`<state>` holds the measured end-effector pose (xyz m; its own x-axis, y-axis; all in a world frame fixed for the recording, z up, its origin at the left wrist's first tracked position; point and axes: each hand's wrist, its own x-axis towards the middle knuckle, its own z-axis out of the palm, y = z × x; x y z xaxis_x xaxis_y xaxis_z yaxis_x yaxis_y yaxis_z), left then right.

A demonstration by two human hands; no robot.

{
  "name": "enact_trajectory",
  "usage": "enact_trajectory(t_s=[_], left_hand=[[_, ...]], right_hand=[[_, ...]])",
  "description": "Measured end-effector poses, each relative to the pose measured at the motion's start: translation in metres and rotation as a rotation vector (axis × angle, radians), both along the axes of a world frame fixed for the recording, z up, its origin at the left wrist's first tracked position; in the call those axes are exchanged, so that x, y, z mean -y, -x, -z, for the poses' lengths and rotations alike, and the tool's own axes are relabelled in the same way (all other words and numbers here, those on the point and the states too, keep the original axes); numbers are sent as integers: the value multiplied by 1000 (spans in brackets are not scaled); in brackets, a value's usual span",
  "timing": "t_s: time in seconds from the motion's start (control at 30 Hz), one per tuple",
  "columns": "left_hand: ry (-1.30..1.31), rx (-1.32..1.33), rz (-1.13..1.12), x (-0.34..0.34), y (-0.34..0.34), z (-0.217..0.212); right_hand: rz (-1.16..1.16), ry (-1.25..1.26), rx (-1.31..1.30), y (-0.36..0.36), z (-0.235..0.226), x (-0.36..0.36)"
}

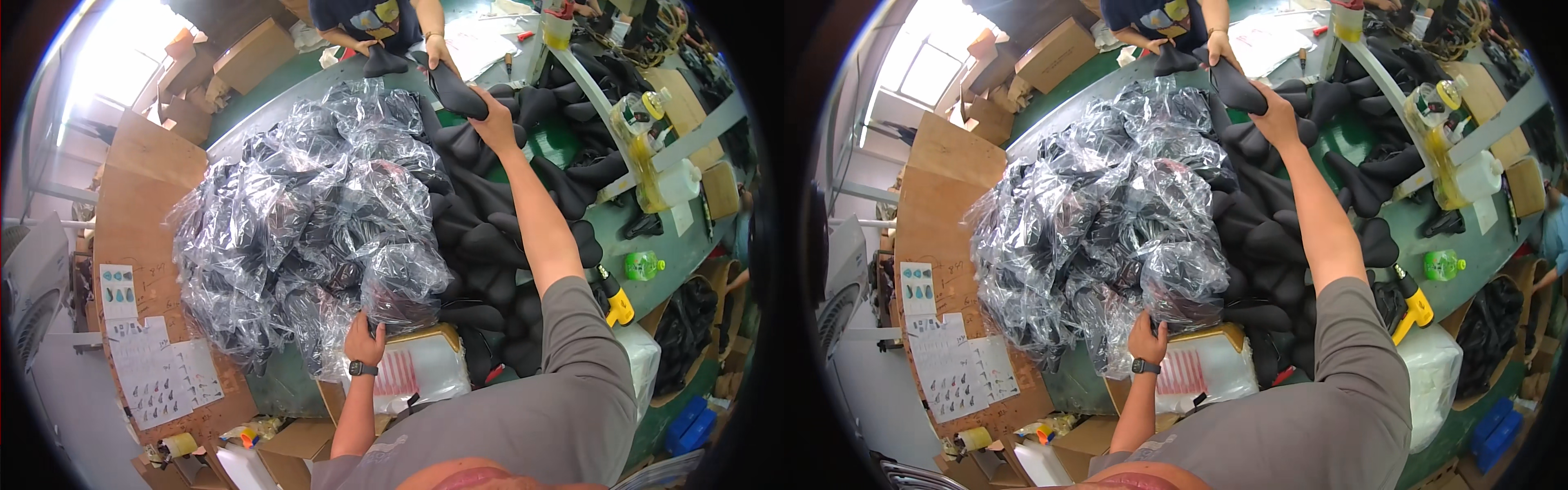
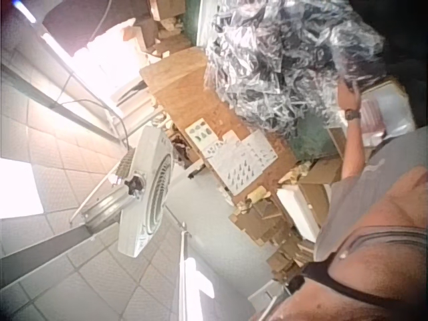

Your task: Packing items into cardboard boxes and sealing them using a tape dispenser.

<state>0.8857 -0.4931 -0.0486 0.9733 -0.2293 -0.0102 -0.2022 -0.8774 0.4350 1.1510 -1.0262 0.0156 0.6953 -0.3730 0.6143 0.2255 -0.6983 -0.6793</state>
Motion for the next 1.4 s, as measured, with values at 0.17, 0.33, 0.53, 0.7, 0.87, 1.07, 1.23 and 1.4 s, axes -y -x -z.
enact_trajectory(t_s=[0.17, 0.33, 0.53, 0.7, 0.87, 1.07, 1.23, 1.4], left_hand=[[-38, 15, 30, -1, 2, 8], [-54, 104, 36, 2, 3, 13], [-52, 118, 3, 19, 26, -32], [413, 217, 51, 15, 77, -128], [514, 777, 513, -12, 142, -296], [398, 714, 758, -36, 196, -394], [520, 766, 538, -110, 239, -365], [317, 326, 464, -196, 261, -292]], right_hand=[[-50, -114, 90, 116, -81, -32], [-201, -97, 315, 247, -160, -71], [-312, -18, 424, 348, -218, -104], [-373, 57, 441, 403, -246, -154], [-531, 53, 313, 452, -266, -217], [-794, 97, 326, 480, -265, -344], [-896, -13, 323, 507, -267, -420], [-1033, -51, 0, 546, -262, -437]])
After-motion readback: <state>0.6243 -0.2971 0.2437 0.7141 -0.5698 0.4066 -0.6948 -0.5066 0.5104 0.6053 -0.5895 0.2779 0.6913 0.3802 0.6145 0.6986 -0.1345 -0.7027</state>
